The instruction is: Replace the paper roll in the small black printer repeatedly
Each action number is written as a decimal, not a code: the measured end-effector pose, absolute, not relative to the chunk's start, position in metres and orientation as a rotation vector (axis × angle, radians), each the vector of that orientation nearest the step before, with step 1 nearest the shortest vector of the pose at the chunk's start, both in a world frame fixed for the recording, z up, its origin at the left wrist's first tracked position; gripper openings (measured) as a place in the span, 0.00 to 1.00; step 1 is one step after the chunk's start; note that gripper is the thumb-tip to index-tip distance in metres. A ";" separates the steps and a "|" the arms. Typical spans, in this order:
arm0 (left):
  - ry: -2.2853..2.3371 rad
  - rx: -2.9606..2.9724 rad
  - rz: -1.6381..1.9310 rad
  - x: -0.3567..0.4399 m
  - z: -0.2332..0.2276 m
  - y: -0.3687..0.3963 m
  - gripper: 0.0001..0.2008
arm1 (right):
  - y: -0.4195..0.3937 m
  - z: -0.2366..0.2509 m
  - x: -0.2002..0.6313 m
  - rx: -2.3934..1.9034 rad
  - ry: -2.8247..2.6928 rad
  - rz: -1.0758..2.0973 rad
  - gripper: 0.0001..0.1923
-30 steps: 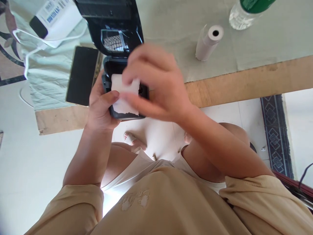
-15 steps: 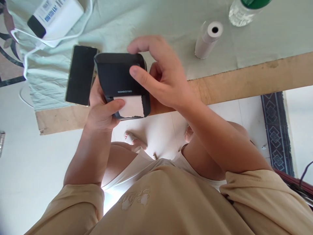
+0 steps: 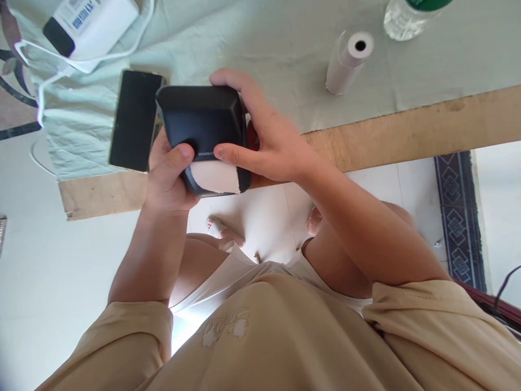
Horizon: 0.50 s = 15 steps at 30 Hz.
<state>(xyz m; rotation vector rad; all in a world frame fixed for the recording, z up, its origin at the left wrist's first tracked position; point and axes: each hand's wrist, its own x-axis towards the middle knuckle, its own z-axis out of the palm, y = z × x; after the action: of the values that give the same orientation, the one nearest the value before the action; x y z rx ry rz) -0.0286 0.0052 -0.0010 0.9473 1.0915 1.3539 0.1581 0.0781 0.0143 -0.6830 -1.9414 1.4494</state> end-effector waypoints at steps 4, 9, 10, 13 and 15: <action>1.099 0.907 1.352 -0.025 0.003 0.005 0.23 | 0.076 0.018 0.159 -0.733 -1.957 1.458 0.38; 1.046 0.888 1.400 -0.025 -0.002 0.006 0.21 | 0.080 0.017 0.159 -0.740 -2.029 1.373 0.36; 1.027 0.893 1.414 -0.025 -0.004 0.007 0.19 | 0.080 0.018 0.159 -0.753 -2.056 1.268 0.35; 0.967 0.914 1.454 -0.027 -0.008 0.007 0.17 | 0.068 0.031 0.160 -0.735 -2.035 0.750 0.16; 0.949 0.909 1.459 -0.028 -0.009 0.007 0.17 | 0.047 0.048 0.163 -0.583 -2.015 0.580 0.19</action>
<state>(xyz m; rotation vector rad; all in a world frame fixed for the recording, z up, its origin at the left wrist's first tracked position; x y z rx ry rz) -0.0276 0.0067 -0.0087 0.9092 0.9491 1.4586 0.1632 0.0468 0.0477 -0.5834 -2.0148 0.5803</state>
